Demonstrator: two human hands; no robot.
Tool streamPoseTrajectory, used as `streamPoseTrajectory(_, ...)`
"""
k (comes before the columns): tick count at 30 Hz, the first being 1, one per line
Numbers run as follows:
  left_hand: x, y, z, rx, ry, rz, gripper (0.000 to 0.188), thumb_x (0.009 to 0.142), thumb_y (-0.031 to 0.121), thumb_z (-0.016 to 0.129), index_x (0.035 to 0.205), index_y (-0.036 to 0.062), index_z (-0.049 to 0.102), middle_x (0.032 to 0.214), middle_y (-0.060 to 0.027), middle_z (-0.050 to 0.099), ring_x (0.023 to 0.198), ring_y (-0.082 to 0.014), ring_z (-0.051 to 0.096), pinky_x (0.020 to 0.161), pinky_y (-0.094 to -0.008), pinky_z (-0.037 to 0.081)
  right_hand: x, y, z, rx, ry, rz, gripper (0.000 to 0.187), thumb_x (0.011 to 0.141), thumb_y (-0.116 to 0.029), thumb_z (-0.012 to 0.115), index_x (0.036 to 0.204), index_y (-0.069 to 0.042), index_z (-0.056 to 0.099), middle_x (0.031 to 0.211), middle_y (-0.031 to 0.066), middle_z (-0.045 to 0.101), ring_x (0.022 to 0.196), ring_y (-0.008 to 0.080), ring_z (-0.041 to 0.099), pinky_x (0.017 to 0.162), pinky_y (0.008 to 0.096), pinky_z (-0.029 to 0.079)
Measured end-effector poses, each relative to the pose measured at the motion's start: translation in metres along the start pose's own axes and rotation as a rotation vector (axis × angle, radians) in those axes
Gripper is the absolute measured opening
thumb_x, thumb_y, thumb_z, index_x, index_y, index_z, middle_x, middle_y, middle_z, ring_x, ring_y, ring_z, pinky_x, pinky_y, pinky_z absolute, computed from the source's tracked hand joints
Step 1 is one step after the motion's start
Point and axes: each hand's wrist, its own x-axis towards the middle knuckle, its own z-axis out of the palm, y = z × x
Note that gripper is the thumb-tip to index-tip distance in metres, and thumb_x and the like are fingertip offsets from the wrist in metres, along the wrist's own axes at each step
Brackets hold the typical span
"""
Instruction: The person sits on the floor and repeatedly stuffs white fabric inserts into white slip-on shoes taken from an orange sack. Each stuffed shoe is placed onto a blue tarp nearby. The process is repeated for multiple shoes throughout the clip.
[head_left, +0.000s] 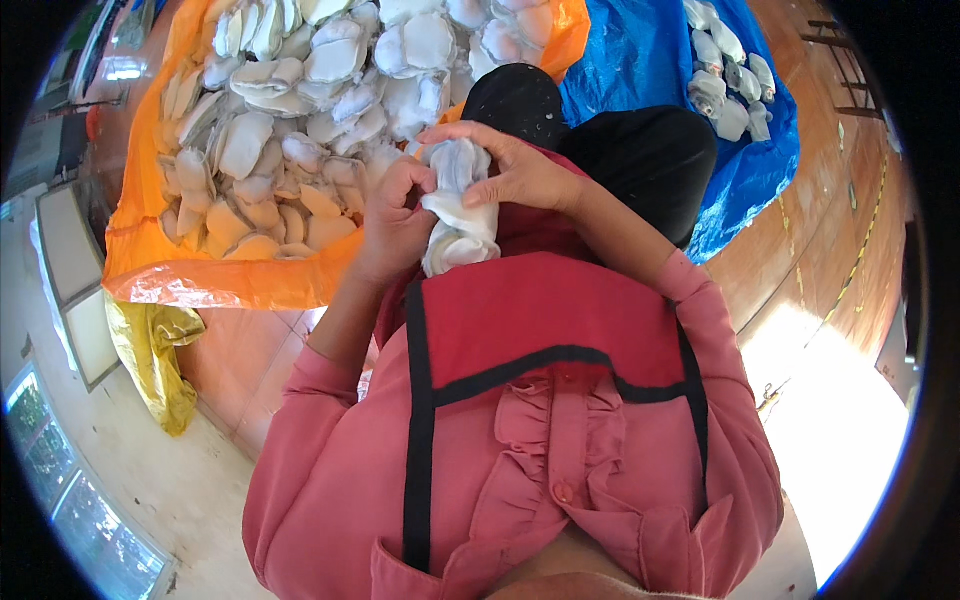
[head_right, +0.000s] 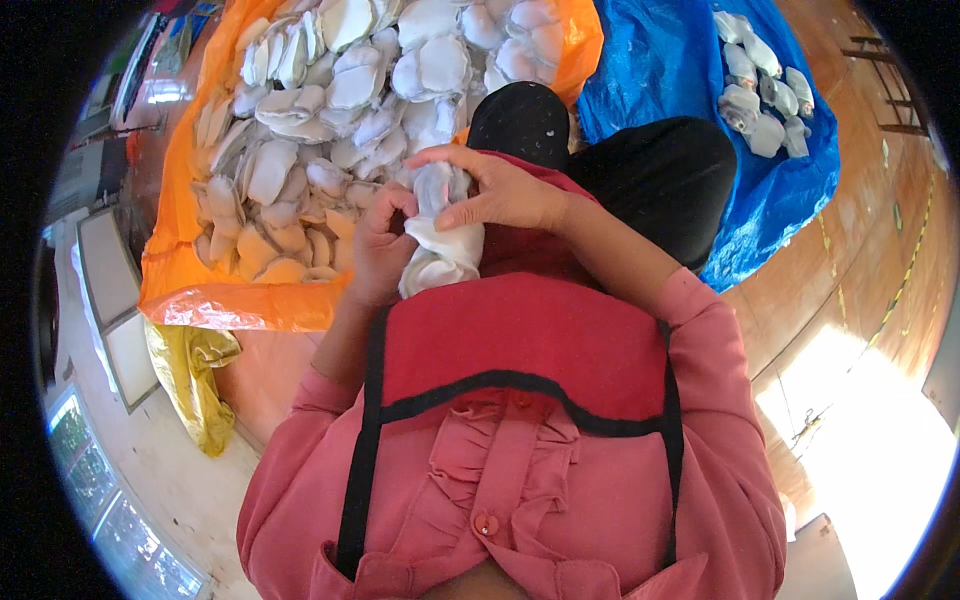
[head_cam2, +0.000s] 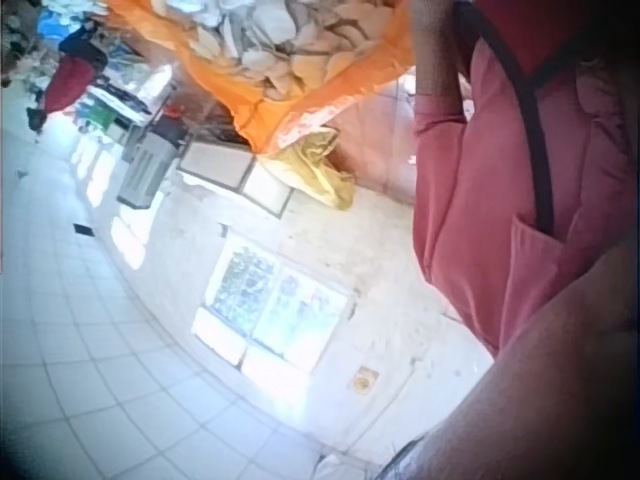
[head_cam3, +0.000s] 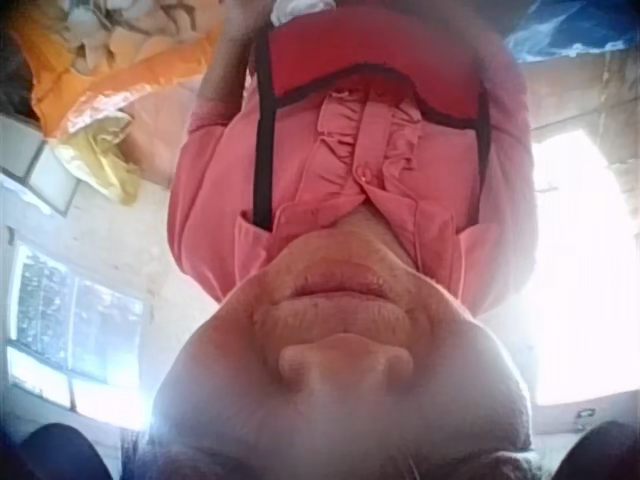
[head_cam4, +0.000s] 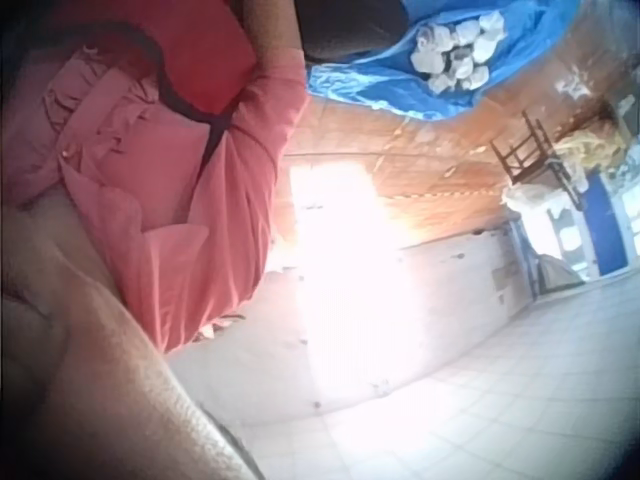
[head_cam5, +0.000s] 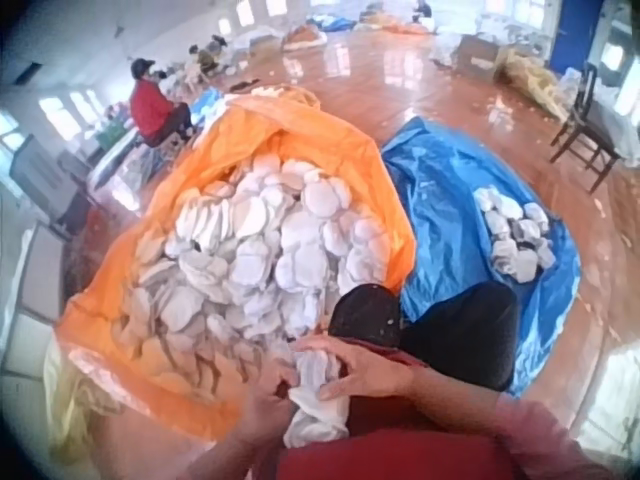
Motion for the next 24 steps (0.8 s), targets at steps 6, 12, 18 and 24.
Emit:
streamPoseTrajectory(6,0.006,0.023,0.009,-0.499,-0.084,-0.460,0.019,0.085,-0.004,0.060,0.100,0.0067,0.056,0.101,-0.0029,0.059,0.096,-0.0120,0.057,0.082,-0.0235,0.046,-0.013,0.008,-0.003,-0.030,0.258,-0.076,0.034,0.085,-0.021,0.077,0.112,-0.008,0.063,0.107,0.0016,0.059,0.102,0.0130,0.055,0.091,0.0284,0.045)
streamPoseTrajectory(12,0.025,0.021,0.005,-0.529,-0.183,-0.658,0.023,0.087,0.013,0.069,0.105,0.0039,0.058,0.102,-0.0046,0.062,0.094,-0.0129,0.059,0.085,-0.0261,0.048,-0.010,0.006,0.002,-0.347,0.393,-0.328,0.013,0.083,-0.010,0.073,0.094,-0.005,0.068,0.098,0.0060,0.060,0.093,0.0161,0.059,0.083,0.0291,0.047)
streamPoseTrajectory(18,0.027,0.023,0.019,-0.301,-0.223,-0.584,0.022,0.085,0.009,0.075,0.092,0.0077,0.054,0.091,0.0008,0.056,0.083,-0.0075,0.053,0.072,-0.0225,0.045,-0.016,0.010,0.012,-0.389,0.638,-0.182,0.013,0.083,-0.007,0.073,0.092,-0.002,0.065,0.090,0.0032,0.061,0.086,0.0119,0.059,0.077,0.0266,0.048)
streamPoseTrajectory(24,0.018,0.025,0.026,-0.129,-0.263,-0.509,0.020,0.087,0.011,0.073,0.088,0.0079,0.053,0.085,0.0027,0.052,0.079,-0.0056,0.049,0.068,-0.0215,0.041,-0.020,0.011,0.012,-0.158,0.759,0.052,0.010,0.084,-0.008,0.073,0.090,-0.004,0.065,0.079,0.0019,0.065,0.073,0.0086,0.060,0.068,0.0249,0.050)
